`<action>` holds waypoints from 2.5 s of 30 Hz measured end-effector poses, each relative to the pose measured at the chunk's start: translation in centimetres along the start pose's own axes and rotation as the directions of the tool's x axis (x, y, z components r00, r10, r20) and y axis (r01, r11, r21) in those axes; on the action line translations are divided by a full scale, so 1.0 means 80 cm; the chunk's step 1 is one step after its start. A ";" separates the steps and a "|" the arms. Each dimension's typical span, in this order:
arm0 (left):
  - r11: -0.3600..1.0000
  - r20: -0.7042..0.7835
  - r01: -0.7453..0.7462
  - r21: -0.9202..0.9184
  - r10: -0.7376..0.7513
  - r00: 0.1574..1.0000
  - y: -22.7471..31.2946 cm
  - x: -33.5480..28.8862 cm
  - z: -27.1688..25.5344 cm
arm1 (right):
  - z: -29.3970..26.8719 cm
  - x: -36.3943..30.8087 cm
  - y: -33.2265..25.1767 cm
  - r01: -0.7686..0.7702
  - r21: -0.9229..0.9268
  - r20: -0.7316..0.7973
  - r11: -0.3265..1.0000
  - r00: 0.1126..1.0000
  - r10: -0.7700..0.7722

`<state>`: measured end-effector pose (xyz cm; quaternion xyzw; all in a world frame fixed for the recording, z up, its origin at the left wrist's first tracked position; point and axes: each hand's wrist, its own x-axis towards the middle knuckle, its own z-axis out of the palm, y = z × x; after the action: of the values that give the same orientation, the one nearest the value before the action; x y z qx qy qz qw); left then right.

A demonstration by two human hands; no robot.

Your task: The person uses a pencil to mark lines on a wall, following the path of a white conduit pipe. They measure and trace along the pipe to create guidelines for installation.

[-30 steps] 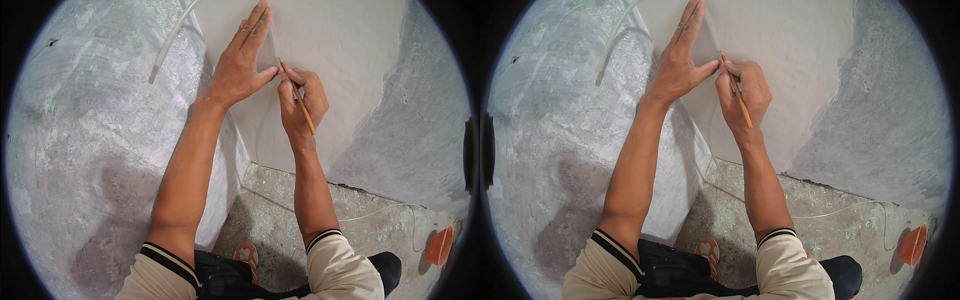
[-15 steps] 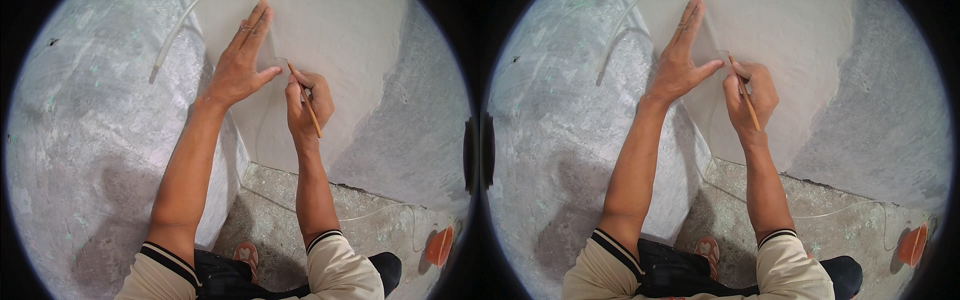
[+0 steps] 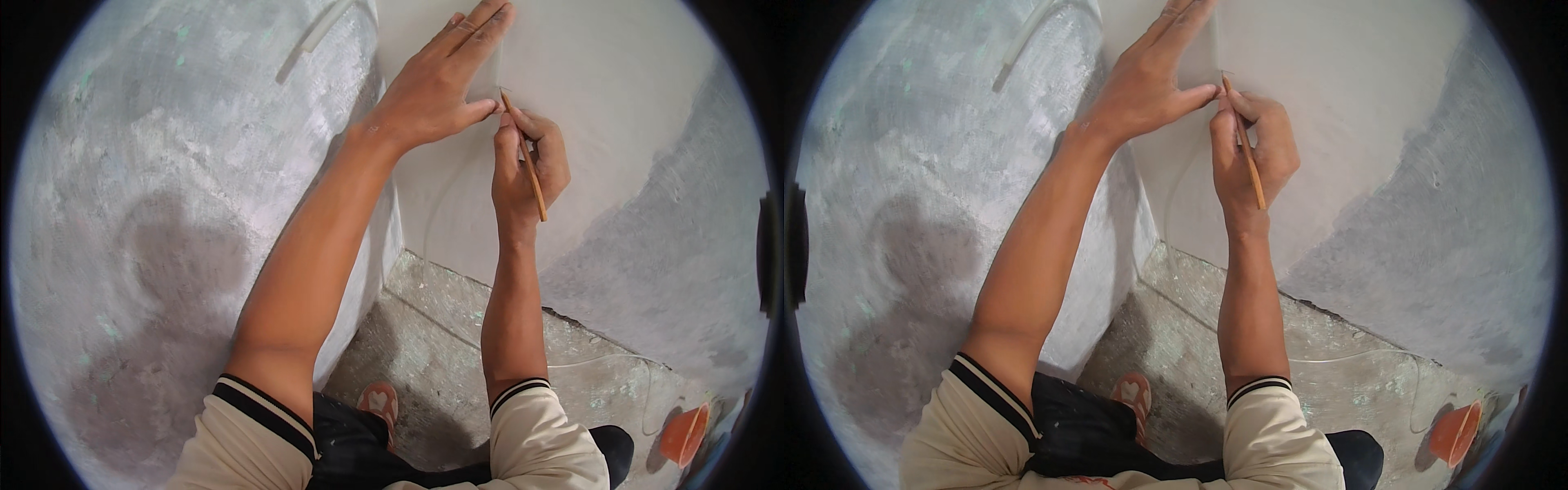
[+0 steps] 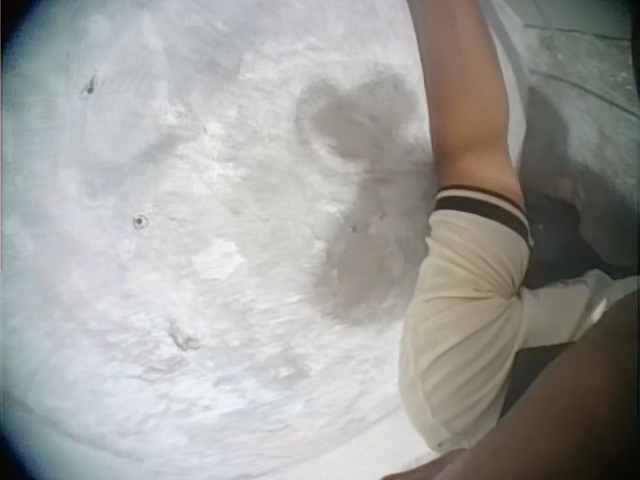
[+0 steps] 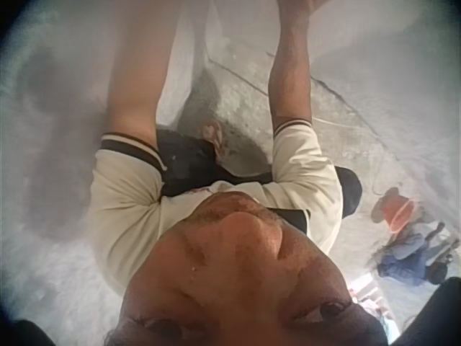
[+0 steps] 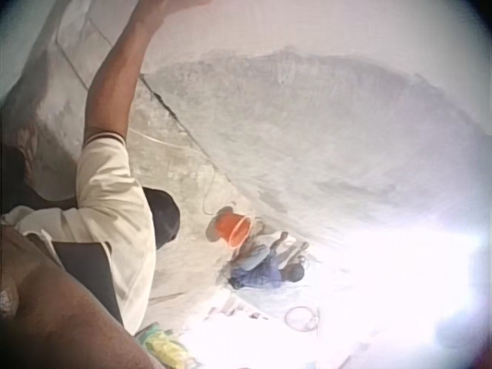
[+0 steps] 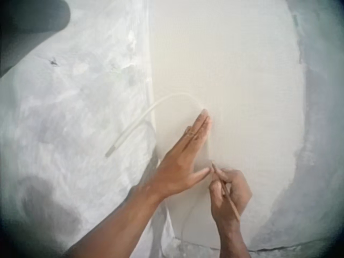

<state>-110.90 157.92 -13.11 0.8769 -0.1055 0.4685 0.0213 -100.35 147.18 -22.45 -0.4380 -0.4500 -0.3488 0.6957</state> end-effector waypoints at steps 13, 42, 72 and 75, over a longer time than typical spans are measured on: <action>1.000 0.011 0.011 -0.013 -0.011 1.000 -0.003 0.002 0.007 | 0.002 0.002 -0.004 0.015 -0.016 -0.006 1.000 1.000 -0.015; 0.999 -0.017 -0.042 0.016 0.042 0.999 -0.004 0.002 0.007 | 0.003 0.004 0.000 0.066 -0.037 -0.013 0.997 0.998 -0.066; 0.988 -0.100 -0.094 0.124 0.106 0.989 0.007 0.013 0.011 | -0.049 -0.030 -0.031 -0.236 0.240 -0.157 0.942 0.948 0.278; 0.998 -0.112 -0.024 0.052 0.030 0.993 0.009 0.005 0.011 | -0.041 -0.052 -0.047 -0.564 -0.043 0.146 0.824 0.813 0.564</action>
<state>-110.12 157.06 -13.35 0.8477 -0.1040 0.5202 -0.0014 -104.05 143.10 -25.92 -0.5760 -0.3520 -0.0921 0.7320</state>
